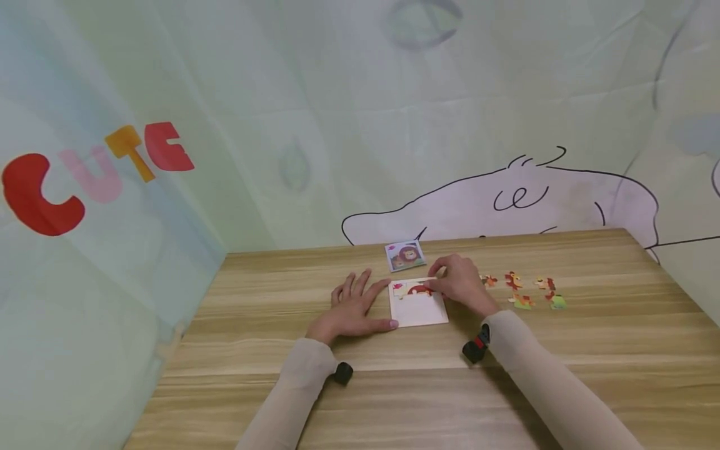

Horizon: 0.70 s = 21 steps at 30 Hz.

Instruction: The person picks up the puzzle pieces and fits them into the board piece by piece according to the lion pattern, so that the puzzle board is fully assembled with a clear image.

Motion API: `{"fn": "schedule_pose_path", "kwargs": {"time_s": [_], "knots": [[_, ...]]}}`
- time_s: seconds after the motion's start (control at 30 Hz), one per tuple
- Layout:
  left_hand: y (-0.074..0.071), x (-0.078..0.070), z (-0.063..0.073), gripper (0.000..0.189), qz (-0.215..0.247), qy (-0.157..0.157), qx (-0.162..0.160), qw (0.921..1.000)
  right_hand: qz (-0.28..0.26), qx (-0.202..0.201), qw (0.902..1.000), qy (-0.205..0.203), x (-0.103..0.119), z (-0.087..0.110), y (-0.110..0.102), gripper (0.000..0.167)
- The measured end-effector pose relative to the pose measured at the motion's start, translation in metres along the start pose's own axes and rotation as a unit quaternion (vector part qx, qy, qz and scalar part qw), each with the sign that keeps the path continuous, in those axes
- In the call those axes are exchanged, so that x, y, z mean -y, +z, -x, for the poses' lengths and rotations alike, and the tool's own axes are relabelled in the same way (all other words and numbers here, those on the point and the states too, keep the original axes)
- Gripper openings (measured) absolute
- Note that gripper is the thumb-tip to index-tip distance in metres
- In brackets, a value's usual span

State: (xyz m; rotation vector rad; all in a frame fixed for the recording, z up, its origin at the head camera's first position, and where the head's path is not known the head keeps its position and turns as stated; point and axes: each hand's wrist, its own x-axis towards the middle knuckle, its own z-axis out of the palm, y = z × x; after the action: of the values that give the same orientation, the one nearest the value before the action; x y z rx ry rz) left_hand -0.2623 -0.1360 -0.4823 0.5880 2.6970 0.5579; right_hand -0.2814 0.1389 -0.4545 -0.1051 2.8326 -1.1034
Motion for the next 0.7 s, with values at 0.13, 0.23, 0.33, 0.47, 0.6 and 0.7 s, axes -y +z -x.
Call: {"fn": "schedule_pose_path", "kwargs": {"time_s": [0.13,0.23,0.33,0.47,0.6,0.7], "knots": [[0.0,0.0,0.0,0.097,-0.003,-0.001,0.001,1.0,-0.019,-0.002,0.9998,-0.011,-0.005,0.002,-0.001,0.025],[0.0,0.001,0.0,0.098,-0.004,0.0,0.003,1.0,-0.034,-0.01,0.9992,-0.018,-0.009,0.005,-0.006,0.026],[0.0,0.001,0.0,0.099,0.0,0.002,0.003,1.0,-0.042,-0.022,0.9987,-0.017,-0.014,0.008,-0.014,0.028],[0.0,0.002,-0.001,0.099,0.004,0.004,0.0,1.0,-0.05,-0.027,0.9983,-0.016,-0.019,0.011,-0.027,0.029],[0.0,0.002,-0.001,0.099,0.001,0.001,0.003,1.0,-0.052,-0.029,0.9981,-0.016,-0.025,0.013,-0.039,0.03],[0.0,0.001,-0.001,0.098,0.001,0.0,0.001,1.0,-0.049,-0.024,0.9984,-0.011,-0.031,0.016,-0.047,0.031]]}}
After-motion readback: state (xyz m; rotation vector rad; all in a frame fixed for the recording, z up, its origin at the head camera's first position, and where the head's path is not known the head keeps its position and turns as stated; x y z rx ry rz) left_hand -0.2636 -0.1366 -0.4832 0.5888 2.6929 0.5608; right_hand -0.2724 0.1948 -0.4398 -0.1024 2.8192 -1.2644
